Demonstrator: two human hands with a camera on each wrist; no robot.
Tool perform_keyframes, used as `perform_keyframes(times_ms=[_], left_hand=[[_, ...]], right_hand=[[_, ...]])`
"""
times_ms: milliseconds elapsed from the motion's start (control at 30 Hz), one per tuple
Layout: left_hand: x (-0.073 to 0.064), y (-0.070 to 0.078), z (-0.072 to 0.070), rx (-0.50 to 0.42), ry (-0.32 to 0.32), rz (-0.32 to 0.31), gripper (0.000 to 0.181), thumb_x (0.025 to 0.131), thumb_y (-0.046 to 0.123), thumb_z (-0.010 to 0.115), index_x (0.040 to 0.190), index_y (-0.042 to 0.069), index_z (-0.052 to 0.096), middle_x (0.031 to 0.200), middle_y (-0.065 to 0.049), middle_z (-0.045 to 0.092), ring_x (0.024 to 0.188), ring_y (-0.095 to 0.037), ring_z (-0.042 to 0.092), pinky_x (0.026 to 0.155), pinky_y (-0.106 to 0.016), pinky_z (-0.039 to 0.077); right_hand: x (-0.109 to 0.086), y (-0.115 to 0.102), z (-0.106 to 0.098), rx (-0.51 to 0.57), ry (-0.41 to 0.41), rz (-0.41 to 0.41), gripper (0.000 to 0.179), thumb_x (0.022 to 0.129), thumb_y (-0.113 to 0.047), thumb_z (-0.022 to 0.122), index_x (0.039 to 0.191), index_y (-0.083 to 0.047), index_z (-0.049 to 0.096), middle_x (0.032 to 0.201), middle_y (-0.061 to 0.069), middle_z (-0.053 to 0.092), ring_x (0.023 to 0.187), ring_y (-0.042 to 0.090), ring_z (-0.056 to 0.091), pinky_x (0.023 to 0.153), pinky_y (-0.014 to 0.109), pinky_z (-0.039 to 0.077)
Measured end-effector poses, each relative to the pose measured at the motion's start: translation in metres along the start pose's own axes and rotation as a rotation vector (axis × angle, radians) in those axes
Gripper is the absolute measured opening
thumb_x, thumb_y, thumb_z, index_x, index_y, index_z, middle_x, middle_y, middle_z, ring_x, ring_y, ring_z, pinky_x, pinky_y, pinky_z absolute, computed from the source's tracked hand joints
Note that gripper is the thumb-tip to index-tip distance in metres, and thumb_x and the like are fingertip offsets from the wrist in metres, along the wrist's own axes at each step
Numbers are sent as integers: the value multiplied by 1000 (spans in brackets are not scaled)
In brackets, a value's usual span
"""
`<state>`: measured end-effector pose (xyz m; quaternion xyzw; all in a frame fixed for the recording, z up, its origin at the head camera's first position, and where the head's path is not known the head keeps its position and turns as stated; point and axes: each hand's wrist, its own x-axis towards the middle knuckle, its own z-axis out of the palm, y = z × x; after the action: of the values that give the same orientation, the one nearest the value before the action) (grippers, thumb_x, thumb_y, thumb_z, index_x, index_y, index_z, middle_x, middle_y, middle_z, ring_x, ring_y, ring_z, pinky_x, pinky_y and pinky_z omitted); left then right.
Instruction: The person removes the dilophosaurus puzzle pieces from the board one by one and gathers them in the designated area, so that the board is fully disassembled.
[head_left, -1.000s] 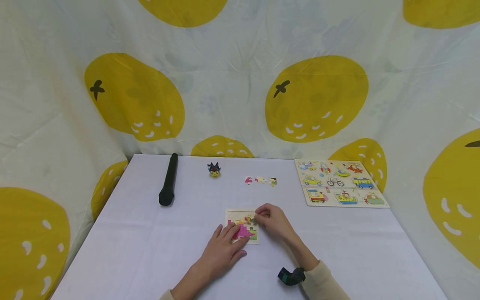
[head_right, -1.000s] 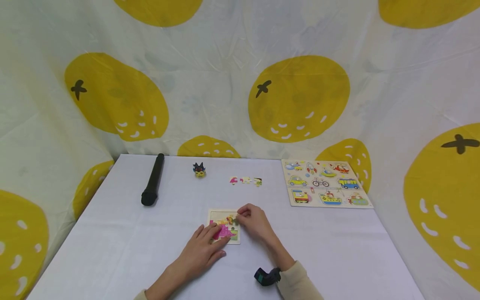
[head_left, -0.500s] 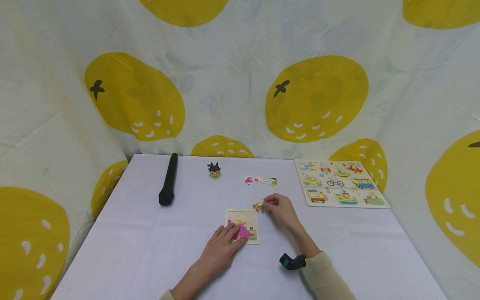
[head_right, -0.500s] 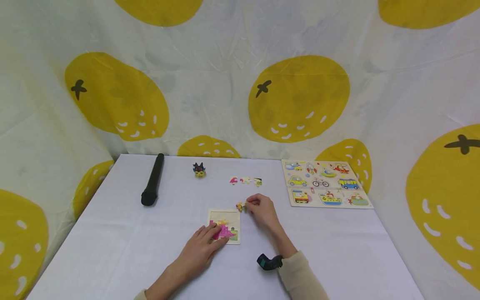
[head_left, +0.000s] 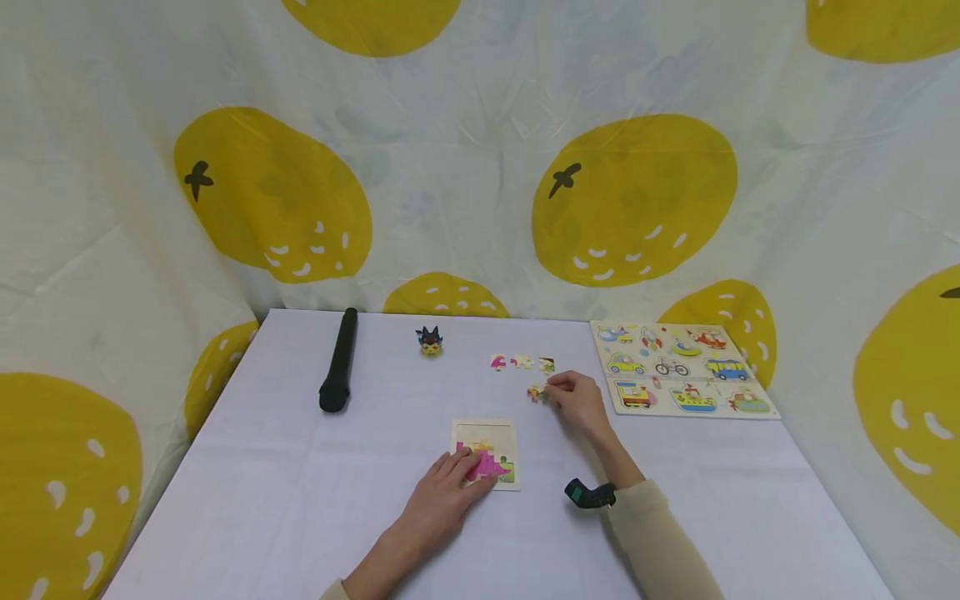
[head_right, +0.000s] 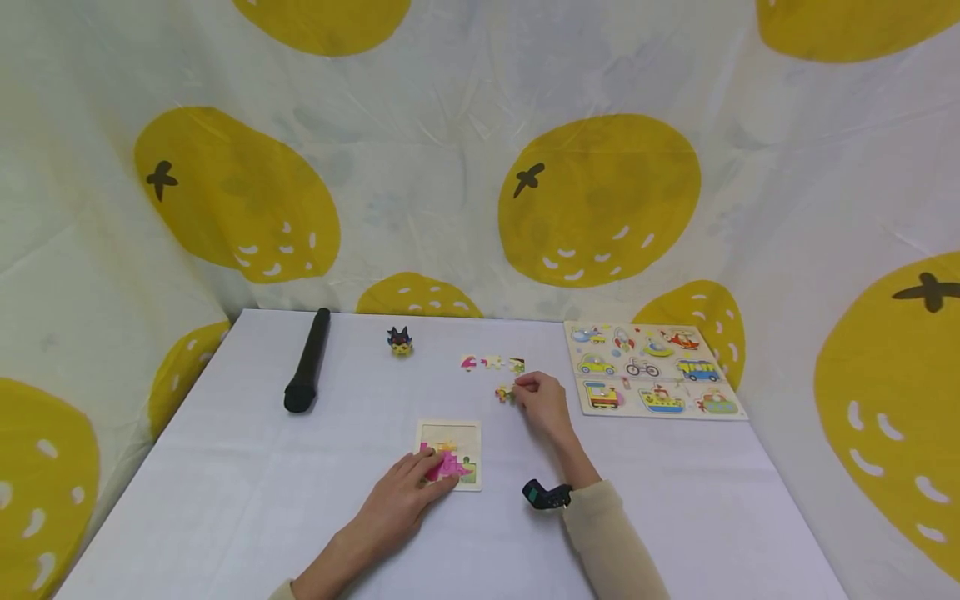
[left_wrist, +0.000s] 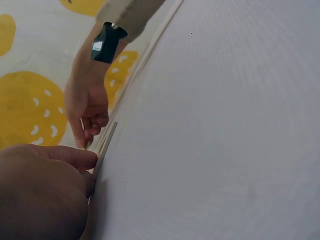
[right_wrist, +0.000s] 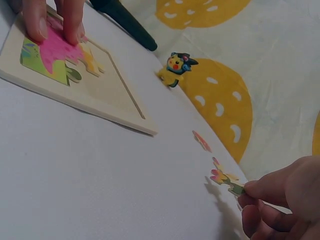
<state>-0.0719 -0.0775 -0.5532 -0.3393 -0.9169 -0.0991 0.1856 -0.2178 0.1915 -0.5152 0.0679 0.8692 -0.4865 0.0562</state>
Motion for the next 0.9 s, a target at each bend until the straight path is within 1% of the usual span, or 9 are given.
perform_keyframes(times_ms=[267,433,533,633,700,800,900], left_hand=[[1,1,-1,1,18,-2,36,89,15,71,122,29,71,131,-7,62,123,-28,60,102,-48,52],[0,1,-3,-5,-2,-13,36,89,15,70,123,29,71,132,-7,62,125,-29,59,103,-48,52],[0,2,-4,-10,-19,-20,35,91,16,69,123,29,71,133,-7,62,126,-29,59,104,-48,51],[0,2,-4,-12,-16,-19,35,91,16,69,123,29,71,133,-7,62,126,-29,59,104,-48,51],[0,1,-3,-12,-1,-15,35,90,15,70,122,29,72,132,-7,63,125,-29,59,104,-48,51],[0,1,-2,-18,26,-10,34,89,14,71,120,29,72,131,-8,63,124,-29,60,103,-48,52],[0,1,0,-22,50,-5,34,88,13,71,119,28,73,129,-8,64,122,-29,60,102,-48,52]], right_hand=[[11,3,-4,-44,46,26,23,98,-20,63,115,-5,68,105,14,68,84,20,60,69,23,50],[14,5,-4,-77,66,29,25,99,-19,62,117,-4,67,106,14,67,88,21,59,69,23,49],[15,6,-3,-111,71,16,28,98,-21,63,118,-3,67,107,15,67,91,23,59,72,26,49],[14,8,0,-166,66,-6,34,94,-26,68,119,-3,66,107,14,65,95,25,57,78,30,48],[12,8,3,-211,64,-25,40,91,-30,72,120,-3,66,108,14,62,97,25,55,81,32,46],[10,8,6,-267,76,-56,46,87,-33,76,119,-1,66,105,14,57,97,27,52,80,35,43],[9,7,9,-309,91,-83,48,87,-33,77,119,1,66,104,15,56,95,27,51,79,36,42]])
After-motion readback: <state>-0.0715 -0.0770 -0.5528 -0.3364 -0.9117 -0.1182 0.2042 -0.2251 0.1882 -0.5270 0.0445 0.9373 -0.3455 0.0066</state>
